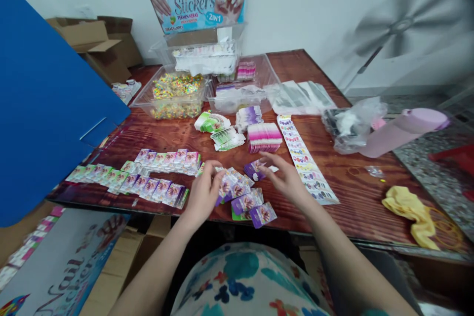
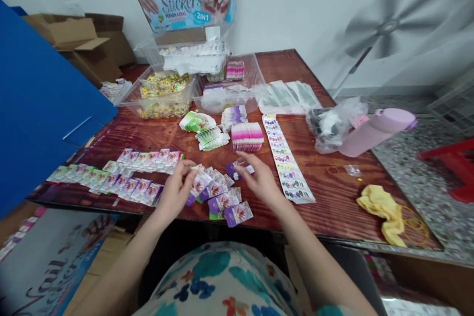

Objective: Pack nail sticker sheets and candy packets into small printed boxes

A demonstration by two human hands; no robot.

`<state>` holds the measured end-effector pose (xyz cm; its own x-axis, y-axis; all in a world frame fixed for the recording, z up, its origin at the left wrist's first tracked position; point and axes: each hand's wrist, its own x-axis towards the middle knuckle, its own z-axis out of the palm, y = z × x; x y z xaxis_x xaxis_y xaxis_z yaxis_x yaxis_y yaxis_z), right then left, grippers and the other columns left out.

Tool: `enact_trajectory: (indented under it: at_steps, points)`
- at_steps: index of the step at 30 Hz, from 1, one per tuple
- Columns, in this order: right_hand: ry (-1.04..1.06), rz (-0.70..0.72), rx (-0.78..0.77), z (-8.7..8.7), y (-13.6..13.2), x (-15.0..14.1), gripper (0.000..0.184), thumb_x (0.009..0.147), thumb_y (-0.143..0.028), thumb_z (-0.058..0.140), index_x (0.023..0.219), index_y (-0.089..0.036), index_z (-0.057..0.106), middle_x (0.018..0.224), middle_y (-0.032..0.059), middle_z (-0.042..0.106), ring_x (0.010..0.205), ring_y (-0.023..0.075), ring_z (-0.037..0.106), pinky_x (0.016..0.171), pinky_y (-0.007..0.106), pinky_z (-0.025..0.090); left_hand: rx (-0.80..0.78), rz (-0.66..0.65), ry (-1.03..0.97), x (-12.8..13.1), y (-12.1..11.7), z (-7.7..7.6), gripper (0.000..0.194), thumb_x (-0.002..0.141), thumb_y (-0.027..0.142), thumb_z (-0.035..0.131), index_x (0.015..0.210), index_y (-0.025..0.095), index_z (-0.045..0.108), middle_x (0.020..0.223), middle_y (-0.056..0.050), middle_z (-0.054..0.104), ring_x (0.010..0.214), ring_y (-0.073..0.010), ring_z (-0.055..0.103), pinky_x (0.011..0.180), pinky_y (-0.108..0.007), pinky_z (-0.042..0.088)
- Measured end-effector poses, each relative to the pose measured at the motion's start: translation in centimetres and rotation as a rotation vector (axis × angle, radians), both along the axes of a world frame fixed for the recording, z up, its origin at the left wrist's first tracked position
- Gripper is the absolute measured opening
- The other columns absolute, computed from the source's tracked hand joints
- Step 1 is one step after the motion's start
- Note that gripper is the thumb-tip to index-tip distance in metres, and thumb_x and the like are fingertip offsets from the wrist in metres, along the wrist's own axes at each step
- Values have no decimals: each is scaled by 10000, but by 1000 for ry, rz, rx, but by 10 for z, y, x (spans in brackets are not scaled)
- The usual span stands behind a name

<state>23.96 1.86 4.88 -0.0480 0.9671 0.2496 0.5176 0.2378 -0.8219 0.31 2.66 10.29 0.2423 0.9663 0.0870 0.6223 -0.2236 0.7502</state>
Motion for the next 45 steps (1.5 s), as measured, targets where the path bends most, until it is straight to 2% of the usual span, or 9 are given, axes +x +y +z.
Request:
enact_trajectory:
  at_steps: [4,9,18,22,26,31,35,40,45]
  points:
    - [-530,74,-79,-18,36,28,490,836,-303,648,1303,-168,585,1281,158,584,1182,347,508,1017,491,398,97,141,183,-11,21,-8,150,944,304,435,1046,215,499,725,15,605,700,-180,620,645,-260,374]
    - [-685,215,-188,-18,52,37,483,796,-366,694,1229,-161,634,1129,154,587,1082,312,526,941,399,440,100,278,342,-4,34,-19,137,944,194,413,1016,206,528,816,-31,673,777,-202,657,647,-265,367]
    - [-594,186,-330,-20,54,44,427,663,-399,784,969,-150,620,1032,97,545,849,225,611,758,300,479,97,354,379,7,37,-25,237,990,273,336,1018,191,556,864,-62,687,806,-210,661,669,-281,375]
    - [-463,224,-244,-22,45,46,267,754,-368,689,911,-185,574,853,55,625,721,206,613,652,294,467,92,328,302,6,35,-22,313,996,369,299,985,194,558,834,-62,679,798,-227,657,677,-295,389]
    - [-286,277,-160,3,50,53,251,868,-443,533,914,-200,575,768,43,655,652,196,603,597,291,456,76,309,257,5,33,-18,321,994,402,302,934,203,546,798,-49,664,809,-235,655,689,-302,400]
    - [-249,9,120,42,105,61,297,883,-453,522,976,-180,592,880,84,669,738,213,598,671,310,461,74,283,225,6,30,-13,327,994,415,299,906,208,536,818,-41,657,823,-222,649,710,-301,407]
    - [-474,-251,287,42,166,49,248,879,-299,509,1023,-133,624,964,134,648,852,250,582,762,341,444,49,271,210,7,28,-12,328,992,425,305,911,208,538,822,-38,653,820,-214,647,701,-293,408]
    - [-675,-193,246,23,212,32,259,868,-160,454,999,-134,676,1015,160,628,983,294,535,855,385,410,58,270,255,7,27,-16,327,990,423,308,927,201,539,866,-51,649,809,-217,642,694,-299,415]
    - [-683,-103,176,17,225,34,273,815,-268,623,1023,-108,698,969,158,649,933,287,556,864,392,430,89,245,250,3,22,-18,319,987,425,316,973,198,540,965,-76,641,895,-227,632,759,-322,453]
